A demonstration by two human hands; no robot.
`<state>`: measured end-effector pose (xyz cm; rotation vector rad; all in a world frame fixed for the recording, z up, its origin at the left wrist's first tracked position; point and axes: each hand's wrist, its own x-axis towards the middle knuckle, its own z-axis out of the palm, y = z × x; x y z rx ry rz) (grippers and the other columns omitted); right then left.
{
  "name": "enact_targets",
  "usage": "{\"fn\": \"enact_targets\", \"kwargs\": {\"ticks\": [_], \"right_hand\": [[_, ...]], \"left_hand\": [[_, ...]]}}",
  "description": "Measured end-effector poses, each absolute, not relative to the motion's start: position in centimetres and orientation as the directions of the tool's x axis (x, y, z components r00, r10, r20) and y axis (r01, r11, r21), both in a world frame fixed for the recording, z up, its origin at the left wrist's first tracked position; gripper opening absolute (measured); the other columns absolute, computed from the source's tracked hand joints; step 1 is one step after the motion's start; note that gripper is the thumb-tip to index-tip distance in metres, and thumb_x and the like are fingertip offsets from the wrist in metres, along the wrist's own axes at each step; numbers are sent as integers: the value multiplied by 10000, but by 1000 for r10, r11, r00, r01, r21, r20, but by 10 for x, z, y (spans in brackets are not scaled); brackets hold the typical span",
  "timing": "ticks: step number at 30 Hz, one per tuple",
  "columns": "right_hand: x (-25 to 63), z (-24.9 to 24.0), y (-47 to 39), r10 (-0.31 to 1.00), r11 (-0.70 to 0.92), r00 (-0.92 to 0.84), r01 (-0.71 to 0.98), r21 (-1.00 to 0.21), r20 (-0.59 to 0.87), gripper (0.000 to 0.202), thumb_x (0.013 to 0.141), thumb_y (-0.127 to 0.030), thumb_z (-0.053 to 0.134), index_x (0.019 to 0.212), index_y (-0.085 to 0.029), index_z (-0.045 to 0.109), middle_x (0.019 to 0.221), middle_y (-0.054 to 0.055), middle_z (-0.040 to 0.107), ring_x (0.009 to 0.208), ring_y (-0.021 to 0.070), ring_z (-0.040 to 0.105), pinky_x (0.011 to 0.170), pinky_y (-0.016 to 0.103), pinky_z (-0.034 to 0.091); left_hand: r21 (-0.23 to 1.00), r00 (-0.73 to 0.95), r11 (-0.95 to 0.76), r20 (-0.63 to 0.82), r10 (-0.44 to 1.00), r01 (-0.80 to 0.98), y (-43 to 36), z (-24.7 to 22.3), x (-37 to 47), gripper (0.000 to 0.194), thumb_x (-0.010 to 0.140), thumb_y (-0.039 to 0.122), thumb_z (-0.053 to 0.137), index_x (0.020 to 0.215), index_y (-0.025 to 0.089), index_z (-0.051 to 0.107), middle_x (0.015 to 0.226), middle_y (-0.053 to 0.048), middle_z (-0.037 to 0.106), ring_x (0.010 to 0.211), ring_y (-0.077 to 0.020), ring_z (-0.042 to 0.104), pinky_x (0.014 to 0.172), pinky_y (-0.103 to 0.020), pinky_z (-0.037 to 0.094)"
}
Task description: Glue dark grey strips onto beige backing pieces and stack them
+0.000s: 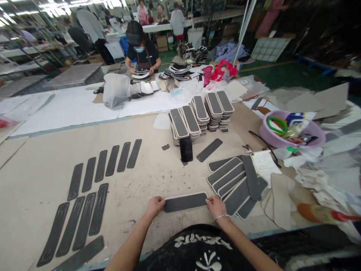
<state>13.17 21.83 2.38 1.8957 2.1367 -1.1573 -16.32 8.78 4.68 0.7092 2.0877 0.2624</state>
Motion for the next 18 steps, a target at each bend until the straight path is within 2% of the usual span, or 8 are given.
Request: {"fn": "enact_targets", "kwargs": {"ticks": [7,11,18], "right_hand": [[132,21,218,820,-23,-241,892,-451,-518,185,800,-342,467,737,-202,570,715,45,666,720,195,623,660,285,396],[134,16,218,816,-3,-259,892,-452,-517,193,803,-351,451,739,-206,562,714,40,665,718,191,626,658,283,396],[135,15,217,829,22,-260,901,-434,-496,198,812,-345,447,745,-204,568,702,40,657,694,192,618,638,286,388]], "left_hand": [[468,-423,781,-661,620,414,84,51,-164,209,752,215,457,662,136,628,538,1,599,523,-107,539,505,-191,348],[487,-452,759,-611,650,433,80,53,-158,105,729,216,542,705,141,611,575,16,585,545,-100,527,526,-189,353],[477,-545,700,-440,714,532,76,57,-143,78,782,215,523,807,162,574,802,-21,593,751,-123,541,698,-219,372]]}}
